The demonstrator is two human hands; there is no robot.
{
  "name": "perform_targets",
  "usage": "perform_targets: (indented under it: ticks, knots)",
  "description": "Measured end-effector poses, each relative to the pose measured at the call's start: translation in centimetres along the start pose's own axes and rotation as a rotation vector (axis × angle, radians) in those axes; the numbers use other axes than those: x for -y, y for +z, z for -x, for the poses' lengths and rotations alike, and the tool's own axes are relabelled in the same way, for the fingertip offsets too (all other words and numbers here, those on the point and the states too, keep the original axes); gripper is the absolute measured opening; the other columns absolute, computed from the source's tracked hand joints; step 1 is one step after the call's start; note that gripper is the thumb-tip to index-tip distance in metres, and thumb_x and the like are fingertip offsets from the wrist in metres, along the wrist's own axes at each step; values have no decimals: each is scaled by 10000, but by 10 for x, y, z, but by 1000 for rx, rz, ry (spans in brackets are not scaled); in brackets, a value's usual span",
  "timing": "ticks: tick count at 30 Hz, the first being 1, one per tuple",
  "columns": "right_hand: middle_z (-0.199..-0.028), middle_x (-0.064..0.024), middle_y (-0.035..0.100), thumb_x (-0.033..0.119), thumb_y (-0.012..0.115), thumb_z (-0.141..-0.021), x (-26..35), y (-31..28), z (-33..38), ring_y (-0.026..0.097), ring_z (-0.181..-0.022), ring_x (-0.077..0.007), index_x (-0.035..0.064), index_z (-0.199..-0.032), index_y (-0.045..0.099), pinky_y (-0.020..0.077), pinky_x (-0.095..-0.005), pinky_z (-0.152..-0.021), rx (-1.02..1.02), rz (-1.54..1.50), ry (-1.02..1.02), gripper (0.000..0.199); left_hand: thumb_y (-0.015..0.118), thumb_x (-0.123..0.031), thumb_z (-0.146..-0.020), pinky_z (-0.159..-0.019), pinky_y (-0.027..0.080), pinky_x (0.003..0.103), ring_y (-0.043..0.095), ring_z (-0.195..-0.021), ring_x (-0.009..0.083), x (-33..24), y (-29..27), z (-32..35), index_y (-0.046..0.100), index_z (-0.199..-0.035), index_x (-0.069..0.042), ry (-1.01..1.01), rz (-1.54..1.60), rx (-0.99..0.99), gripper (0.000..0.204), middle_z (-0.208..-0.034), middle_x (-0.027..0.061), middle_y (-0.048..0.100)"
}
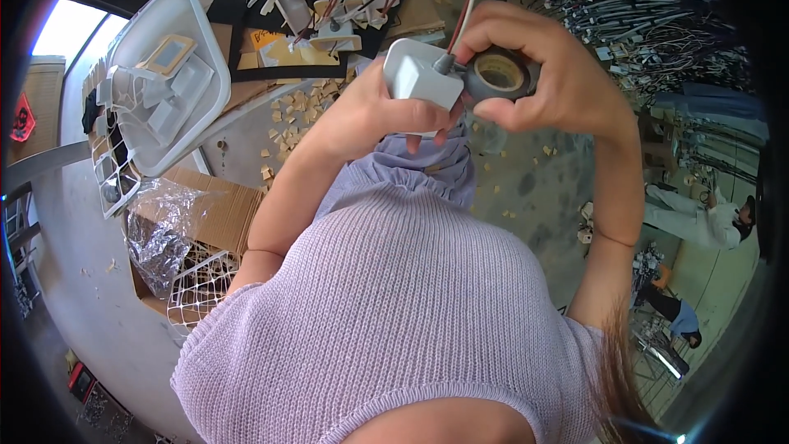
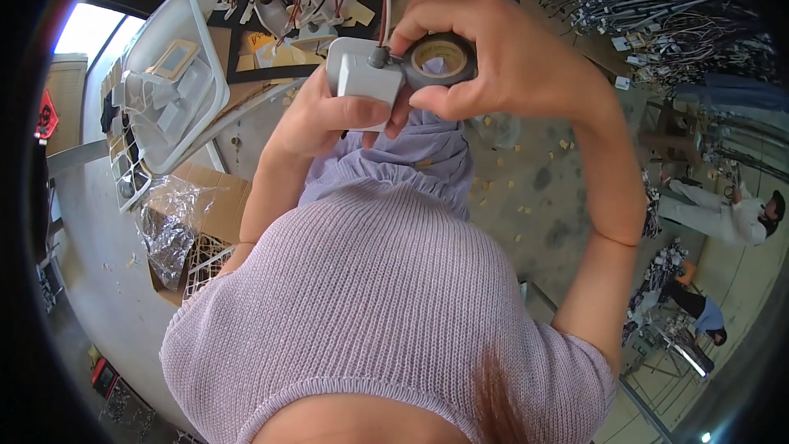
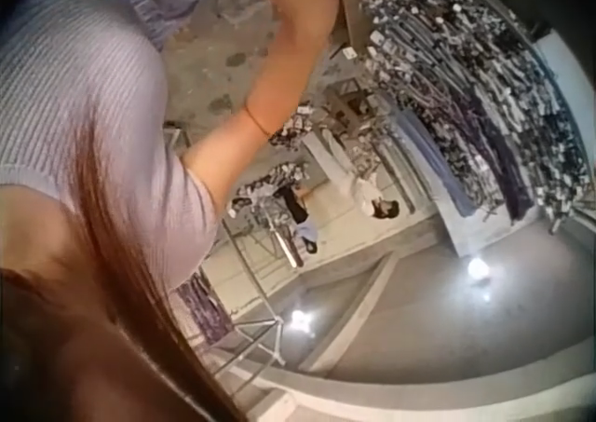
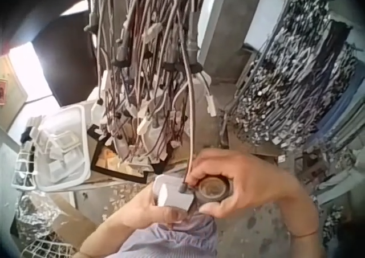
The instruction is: Taping electrical wires into plastic connectors for wire harness assembly.
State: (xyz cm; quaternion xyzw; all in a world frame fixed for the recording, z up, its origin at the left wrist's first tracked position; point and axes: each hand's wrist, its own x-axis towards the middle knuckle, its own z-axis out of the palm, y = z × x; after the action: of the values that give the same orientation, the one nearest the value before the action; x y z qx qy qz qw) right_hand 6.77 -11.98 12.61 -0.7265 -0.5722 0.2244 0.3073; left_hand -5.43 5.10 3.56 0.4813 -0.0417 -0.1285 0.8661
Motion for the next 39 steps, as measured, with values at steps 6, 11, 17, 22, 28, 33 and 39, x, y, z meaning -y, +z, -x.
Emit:
perform_targets:
  ticks: [6, 11, 17, 22, 28, 33, 39]
  knots:
    - [-896, -56, 590, 188, 766, -710, 5, 21, 14, 586, -829, -146, -16, -1039, 599, 464, -255, -755, -81, -270, 211, 421, 671, -115, -679, -565, 492, 289, 630, -665, 167, 4, 1, 0, 613, -998, 0, 37, -363, -193, 344, -810, 66, 648]
    - [-915, -118, 663, 358, 614, -914, 48, 26, 16, 601, -715, -94, -20, -1249, 537, 486, -219, -637, -28, -1043, 362, 511, 659, -57, -677, -630, 508, 320, 670, -743, 225, 22, -1, -5, 593, -1032, -11, 326, -593, -424, 364, -818, 94, 669]
    - [-1151, -9, 526, 304, 872, -614, -4, 19, -10, 484, -1030, -86, 57, -1186, 563, 396, -264, -862, -145, -645, 12, 696, 527, -223, -713, -347, 464, 244, 664, -610, 285, 10, 0, 2, 521, -1071, 192, -181, 585, 671, 549, -751, 269, 636]
    - [-1031, -35, 541, 301, 871, -607, -27, 21, -41, 520, -969, -143, 41, -1129, 593, 400, -279, -876, 281, -625, -289, 646, 532, -213, -733, -304, 430, 240, 645, -603, 350, 25, 12, 1, 417, -1109, 229, -329, 943, 1016, 591, -728, 316, 583]
    - [-1009, -61, 494, 263, 756, -698, -33, 2, -31, 491, -926, -151, -2, -1006, 630, 393, -263, -800, 275, -464, -248, 425, 554, -230, -734, -303, 393, 223, 601, -528, 264, 22, -1, 3, 429, -1085, 196, -190, 915, 810, 566, -675, 251, 572]
    - [-894, -26, 604, 254, 662, -864, 0, 7, 6, 567, -805, -105, -16, -1068, 626, 451, -229, -752, 14, -673, 328, 340, 603, -191, -717, -427, 406, 240, 583, -556, 130, 6, 7, 1, 613, -935, 11, 52, -129, -145, 297, -688, 58, 613]
    - [-950, -35, 616, 378, 693, -833, 6, 24, 17, 571, -833, -104, -10, -1145, 600, 459, -239, -742, -207, -808, 276, 506, 566, -253, -822, -403, 431, 226, 635, -593, 146, 4, 12, 4, 596, -986, 26, -121, 18, 19, 325, -713, 79, 632]
